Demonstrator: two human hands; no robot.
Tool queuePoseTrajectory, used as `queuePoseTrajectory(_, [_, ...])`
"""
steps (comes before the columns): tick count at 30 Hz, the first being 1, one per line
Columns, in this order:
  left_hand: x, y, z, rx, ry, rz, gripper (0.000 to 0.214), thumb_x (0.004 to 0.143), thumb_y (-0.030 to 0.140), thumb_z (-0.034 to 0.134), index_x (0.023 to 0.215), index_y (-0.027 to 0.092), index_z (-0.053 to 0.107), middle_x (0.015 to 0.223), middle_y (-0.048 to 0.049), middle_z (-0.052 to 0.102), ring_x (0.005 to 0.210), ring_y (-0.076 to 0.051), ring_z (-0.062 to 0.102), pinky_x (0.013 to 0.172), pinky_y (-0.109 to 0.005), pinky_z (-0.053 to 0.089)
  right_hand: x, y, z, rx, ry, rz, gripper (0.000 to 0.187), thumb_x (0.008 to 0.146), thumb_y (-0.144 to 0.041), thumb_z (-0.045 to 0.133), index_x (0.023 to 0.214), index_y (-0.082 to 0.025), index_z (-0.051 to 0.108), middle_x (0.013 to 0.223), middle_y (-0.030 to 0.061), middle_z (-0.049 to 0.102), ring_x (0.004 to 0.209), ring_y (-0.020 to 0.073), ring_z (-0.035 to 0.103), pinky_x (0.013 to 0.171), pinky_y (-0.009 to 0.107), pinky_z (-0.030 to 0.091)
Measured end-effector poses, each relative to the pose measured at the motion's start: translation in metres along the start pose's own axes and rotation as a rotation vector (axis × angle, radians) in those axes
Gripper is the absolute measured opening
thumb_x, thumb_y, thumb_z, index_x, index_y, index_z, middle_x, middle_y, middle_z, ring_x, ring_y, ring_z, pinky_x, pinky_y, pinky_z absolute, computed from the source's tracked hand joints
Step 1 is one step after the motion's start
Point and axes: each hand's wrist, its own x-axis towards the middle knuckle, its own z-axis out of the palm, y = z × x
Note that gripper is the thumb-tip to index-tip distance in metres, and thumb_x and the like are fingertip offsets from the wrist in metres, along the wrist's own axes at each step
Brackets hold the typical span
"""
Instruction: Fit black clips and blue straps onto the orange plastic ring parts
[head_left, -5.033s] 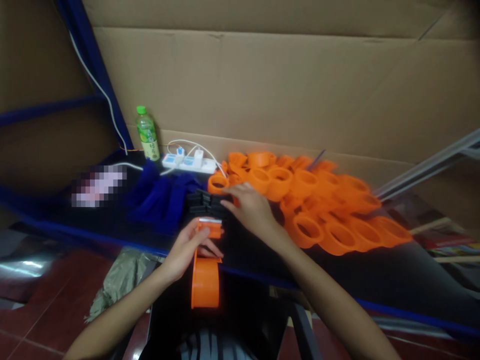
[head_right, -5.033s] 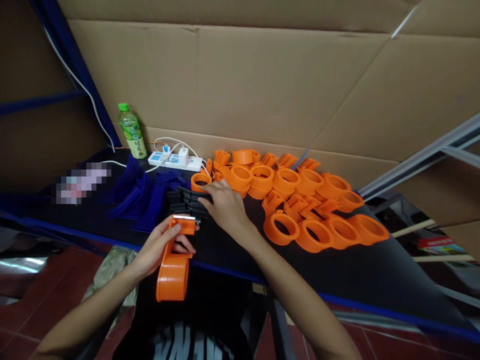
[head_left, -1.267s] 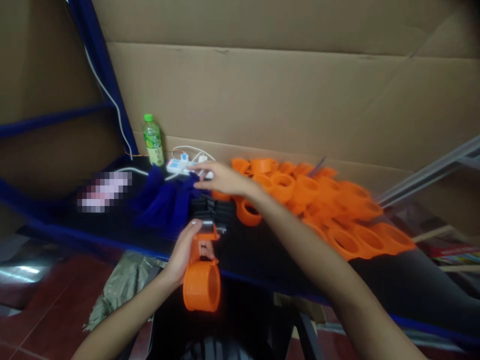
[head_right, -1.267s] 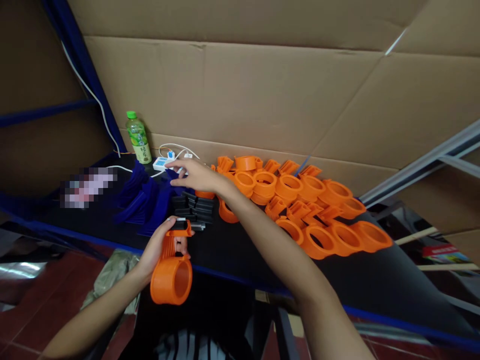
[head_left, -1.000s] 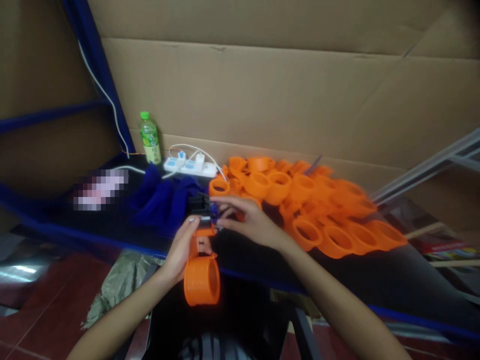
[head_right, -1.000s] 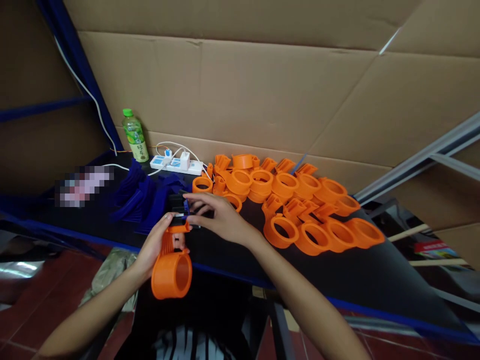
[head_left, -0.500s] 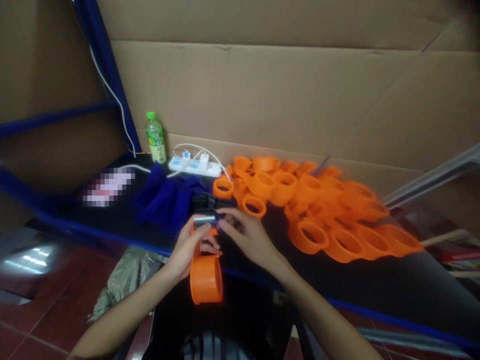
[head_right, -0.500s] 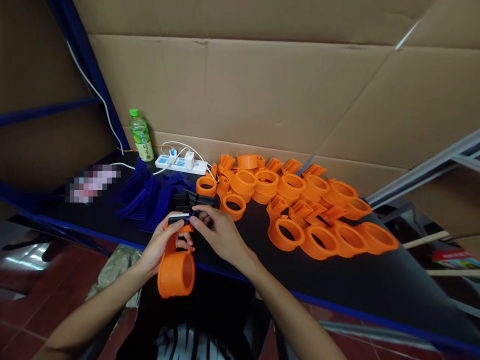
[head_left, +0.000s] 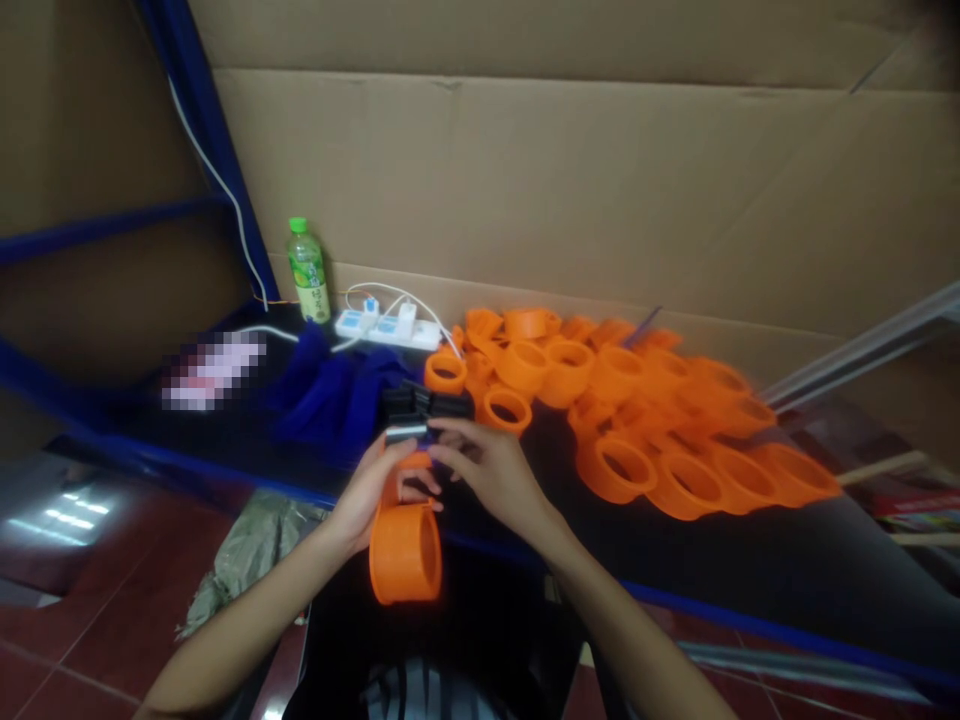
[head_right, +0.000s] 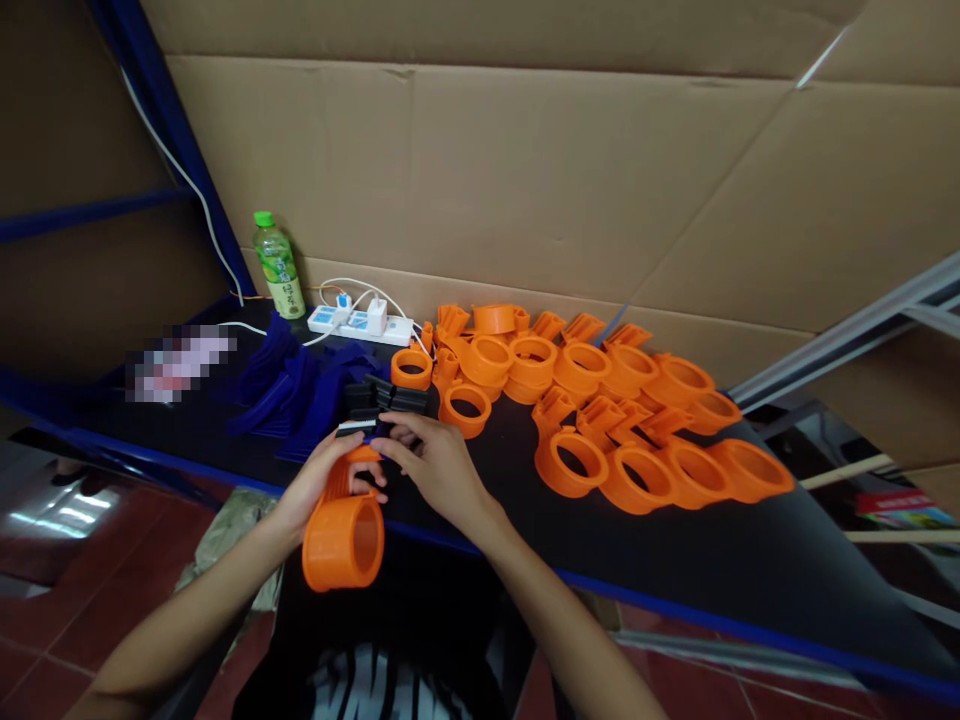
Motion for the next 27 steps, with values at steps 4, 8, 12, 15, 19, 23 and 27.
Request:
queuePoseTrajectory(4, [0.0,0.002,-0.002,-0.018,-0.005,-0.042,0.036,0.084,0.034,0.072,0.109,0.018,0.054,0.076,-0.0053,0.071,0.062,-0.02,0.071,0.062,-0.037,0.065,-0.002,0.005,0.003,-0.085,0.037,-0.05,0.032,0.091,-0.04,0.067,0.116,-0.02,0.072,0.088,0.0039,0.074,0.073,0.0143,0.069,0.064,0.026,0.059])
queuePoseTrajectory(8, [0.001,0.003,-0.005,-0.031,-0.011,-0.08,0.033,0.084,0.033,0.072,0.107,0.018,0.053,0.074,-0.0045,0.071,0.062,-0.019,0.071,0.062,-0.036,0.064,-0.004,0.013,0.006,-0.184,0.093,-0.137,0.034,0.088,-0.036,0.072,0.118,-0.021,0.071,0.091,0.0042,0.074,0.077,0.0144,0.07,0.069,0.026,0.059])
queuePoseTrajectory(12, [0.001,0.003,-0.007,-0.018,-0.025,-0.081,0.032,0.085,0.034,0.07,0.106,0.019,0.051,0.071,-0.0035,0.069,0.06,-0.02,0.07,0.061,-0.038,0.064,-0.005,0.016,0.001,-0.192,0.035,-0.18,0.038,0.089,-0.033,0.071,0.125,-0.023,0.068,0.096,0.0039,0.075,0.08,0.0137,0.071,0.069,0.025,0.059])
queuePoseTrajectory(15, [-0.003,0.003,-0.006,-0.009,-0.046,-0.061,0.032,0.084,0.031,0.069,0.108,0.019,0.051,0.072,-0.004,0.07,0.061,-0.02,0.07,0.06,-0.039,0.064,-0.007,0.014,-0.006,-0.19,-0.016,-0.198,0.04,0.089,-0.033,0.072,0.127,-0.024,0.067,0.098,0.0037,0.075,0.081,0.0135,0.071,0.068,0.023,0.058])
queuePoseTrajectory(19, [-0.01,0.002,-0.004,0.049,-0.072,-0.037,0.034,0.079,0.019,0.069,0.109,0.018,0.053,0.071,-0.0047,0.072,0.058,-0.021,0.071,0.06,-0.038,0.063,-0.011,0.01,-0.013,-0.215,-0.034,-0.234,0.044,0.087,-0.034,0.075,0.128,-0.024,0.067,0.097,0.0039,0.074,0.081,0.014,0.071,0.069,0.023,0.058])
queuePoseTrajectory(23, [-0.012,0.001,-0.001,0.128,-0.079,0.026,0.029,0.08,0.021,0.071,0.104,0.017,0.055,0.067,-0.0036,0.072,0.055,-0.019,0.07,0.06,-0.035,0.062,-0.016,0.002,-0.019,-0.263,-0.064,-0.259,0.044,0.09,-0.036,0.072,0.131,-0.023,0.064,0.099,0.0053,0.073,0.08,0.0146,0.07,0.071,0.025,0.06])
queuePoseTrajectory(27, [-0.012,-0.002,-0.002,0.199,-0.108,0.063,0.036,0.082,0.028,0.072,0.111,0.017,0.054,0.068,-0.004,0.072,0.057,-0.02,0.071,0.057,-0.031,0.06,-0.018,-0.005,-0.025,-0.288,-0.103,-0.305,0.043,0.092,-0.035,0.069,0.133,-0.022,0.063,0.102,0.007,0.072,0.082,0.0149,0.07,0.075,0.027,0.06])
